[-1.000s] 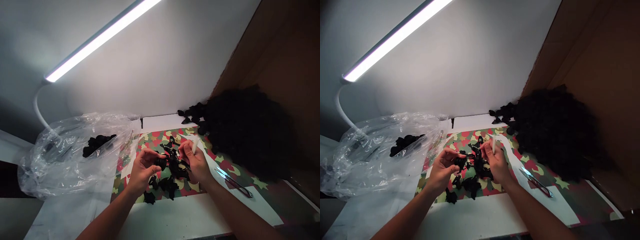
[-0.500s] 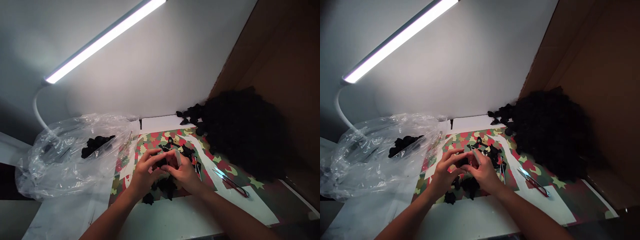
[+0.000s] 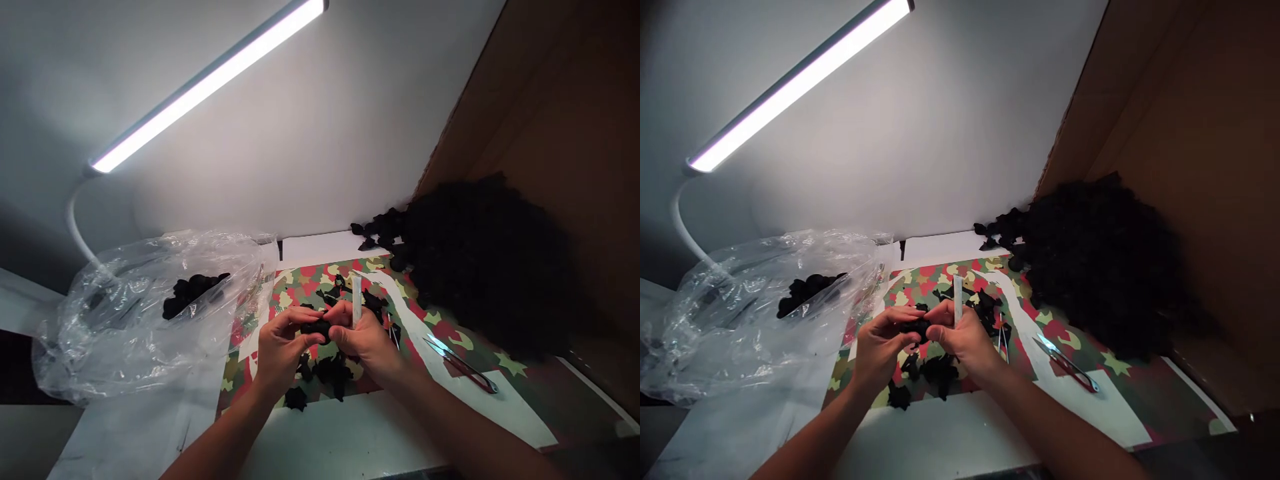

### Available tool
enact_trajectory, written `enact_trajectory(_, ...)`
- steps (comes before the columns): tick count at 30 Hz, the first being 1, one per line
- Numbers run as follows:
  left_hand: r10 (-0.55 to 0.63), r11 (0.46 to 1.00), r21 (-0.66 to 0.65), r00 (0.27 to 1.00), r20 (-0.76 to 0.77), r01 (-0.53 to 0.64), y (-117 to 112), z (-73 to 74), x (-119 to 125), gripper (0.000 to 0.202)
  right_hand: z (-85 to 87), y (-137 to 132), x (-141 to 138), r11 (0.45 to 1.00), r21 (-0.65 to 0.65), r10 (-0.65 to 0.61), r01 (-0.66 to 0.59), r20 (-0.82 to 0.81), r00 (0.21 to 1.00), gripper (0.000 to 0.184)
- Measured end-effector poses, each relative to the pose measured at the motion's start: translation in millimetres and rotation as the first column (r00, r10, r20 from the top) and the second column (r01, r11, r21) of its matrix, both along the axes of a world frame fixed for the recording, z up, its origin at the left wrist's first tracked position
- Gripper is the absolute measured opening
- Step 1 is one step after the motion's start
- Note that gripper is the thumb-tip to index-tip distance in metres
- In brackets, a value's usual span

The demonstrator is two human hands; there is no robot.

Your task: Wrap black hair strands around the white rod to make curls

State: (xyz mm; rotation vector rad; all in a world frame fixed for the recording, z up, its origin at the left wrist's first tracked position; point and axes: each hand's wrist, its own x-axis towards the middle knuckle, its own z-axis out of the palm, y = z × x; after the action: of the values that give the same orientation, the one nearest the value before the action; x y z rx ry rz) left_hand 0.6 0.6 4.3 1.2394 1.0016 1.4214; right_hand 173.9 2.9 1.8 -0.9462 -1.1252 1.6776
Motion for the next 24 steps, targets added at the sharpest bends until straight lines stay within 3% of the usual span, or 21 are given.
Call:
enact_trajectory(4, 0.016, 0.991, -0.133, 1.000, -0.016, -0.018, 0, -2.7, 0, 0.017, -7.2, 2, -2, 0.999, 0.026, 0.023, -0.024, 0.045, 0.999, 0.053)
enact_trajectory(7, -0.024, 0.981, -0.191, 0.999, -0.031, 0.017, 0, -5.2, -1, 0.016, -7.8, 3, 2, 0.980, 0.200, -0.039, -0.010, 0.239, 0.970, 0.056)
enact_trajectory(11, -0.091, 0.969, -0.231, 0.995, -0.030, 0.081, -3, -7.1, 2, 0.021, -5.4, 5, 7, 0.889, 0.437, -0.091, -0.137, 0.463, 0.882, 0.057)
enact_trajectory(16, -0.160, 0.958, -0.248, 0.987, -0.029, 0.148, -4, -9.6, 5, 0.031, -2.9, 4, 7, 0.807, 0.491, -0.029, -0.328, 0.589, 0.808, 0.047)
enact_trajectory(18, -0.199, 0.947, -0.257, 0.980, -0.003, 0.191, -2, -9.4, 5, 0.034, -2.5, 2, 4, 0.810, 0.493, -0.041, -0.318, 0.588, 0.808, 0.046)
enact_trajectory(21, -0.252, 0.921, -0.283, 0.964, 0.087, 0.266, 1, -5.6, 4, 0.042, -3.8, 0, 0, 0.865, 0.443, -0.038, -0.237, 0.529, 0.848, 0.048)
enact_trajectory(24, -0.294, 0.900, -0.290, 0.944, 0.148, 0.326, -2, 1.2, 0, 0.050, -9.2, 10, 6, 0.917, 0.396, -0.150, -0.044, 0.445, 0.883, 0.054)
